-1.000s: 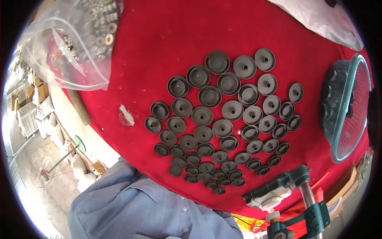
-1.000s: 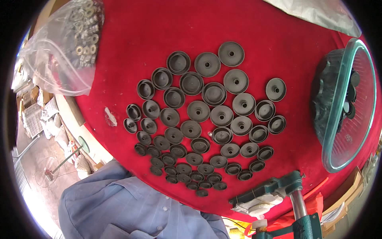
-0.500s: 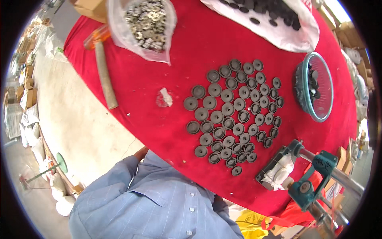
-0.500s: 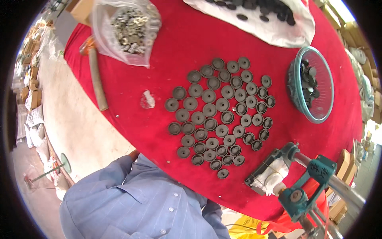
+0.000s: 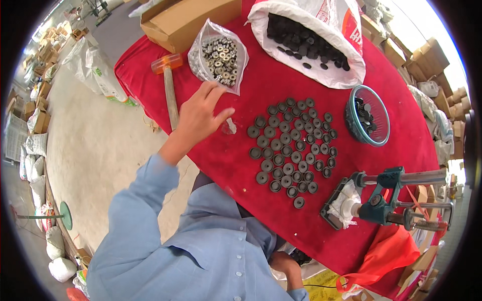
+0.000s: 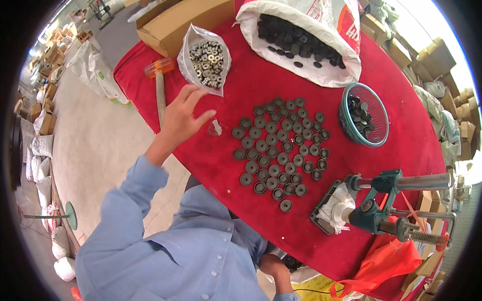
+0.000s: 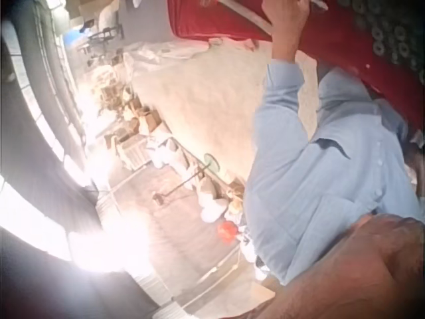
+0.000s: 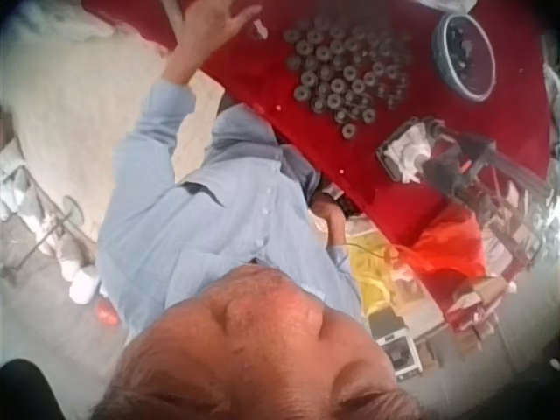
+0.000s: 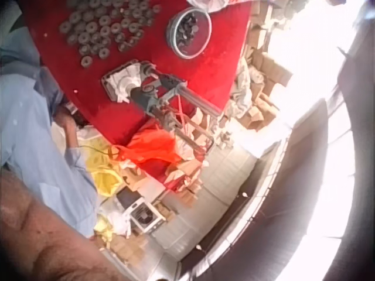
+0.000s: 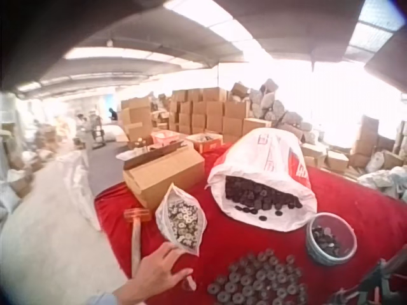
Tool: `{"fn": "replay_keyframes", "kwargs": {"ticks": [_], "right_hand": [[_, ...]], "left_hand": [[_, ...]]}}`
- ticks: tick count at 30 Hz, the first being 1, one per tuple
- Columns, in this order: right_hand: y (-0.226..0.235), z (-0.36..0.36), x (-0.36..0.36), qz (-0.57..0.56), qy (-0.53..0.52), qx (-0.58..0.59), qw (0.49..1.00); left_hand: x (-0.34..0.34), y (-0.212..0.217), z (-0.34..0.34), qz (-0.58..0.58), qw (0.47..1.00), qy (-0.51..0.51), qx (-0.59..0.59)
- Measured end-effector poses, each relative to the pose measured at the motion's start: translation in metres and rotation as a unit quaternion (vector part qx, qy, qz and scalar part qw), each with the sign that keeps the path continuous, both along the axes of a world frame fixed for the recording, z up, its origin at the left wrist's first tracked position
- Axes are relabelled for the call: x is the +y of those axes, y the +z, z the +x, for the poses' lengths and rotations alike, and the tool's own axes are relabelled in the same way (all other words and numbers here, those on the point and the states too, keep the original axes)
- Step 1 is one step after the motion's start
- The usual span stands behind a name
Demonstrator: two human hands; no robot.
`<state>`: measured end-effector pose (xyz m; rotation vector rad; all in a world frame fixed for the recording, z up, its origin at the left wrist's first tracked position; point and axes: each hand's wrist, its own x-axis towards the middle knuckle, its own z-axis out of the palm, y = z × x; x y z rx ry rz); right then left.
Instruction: The person sorts dark circular discs on a red table and then inserts small metal rings into them one by one. The person arranges the discs in rows and places the metal rings into the center of each disc, creating a pile of assembled components.
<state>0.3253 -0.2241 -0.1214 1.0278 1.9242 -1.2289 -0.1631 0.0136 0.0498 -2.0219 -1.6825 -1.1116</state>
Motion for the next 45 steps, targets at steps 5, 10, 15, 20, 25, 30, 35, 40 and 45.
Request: {"fn": "replay_keyframes", "kwargs": {"ticks": [5, 10, 15, 20, 25, 30, 35, 40, 45], "right_hand": [[0.131, -0.077, 0.061, 0.086, -0.004, 0.224, 0.971], [0.154, -0.108, 0.106, 0.160, -0.056, 0.417, 0.893], [0.150, -0.129, 0.137, 0.159, -0.134, 0.442, 0.873], [0.142, -0.134, 0.138, 0.147, -0.205, 0.451, 0.856], [0.130, -0.131, 0.139, 0.093, -0.278, 0.471, 0.832], [0.122, -0.136, 0.133, 0.094, -0.288, 0.512, 0.804], [0.119, -0.131, 0.134, 0.141, -0.318, 0.503, 0.791], [0.118, -0.134, 0.134, 0.136, -0.308, 0.509, 0.792], [0.116, -0.134, 0.136, 0.143, -0.305, 0.504, 0.795]], "left_hand": [[0.058, -0.060, -0.032, -0.081, 0.994, 0.043, 0.057], [0.083, 0.010, -0.044, 0.018, 0.996, 0.053, 0.072], [0.056, 0.014, -0.030, -0.020, 0.996, 0.033, 0.082], [0.064, 0.058, -0.008, -0.016, 1.000, 0.026, 0.005], [0.163, 0.059, -0.065, -0.213, 0.959, 0.097, 0.162], [0.222, 0.000, -0.153, -0.375, 0.890, 0.192, 0.176], [0.236, -0.031, -0.085, -0.362, 0.884, 0.255, 0.152], [0.228, -0.046, -0.108, -0.292, 0.903, 0.237, 0.208], [0.231, -0.059, -0.101, -0.258, 0.921, 0.218, 0.194]]}}
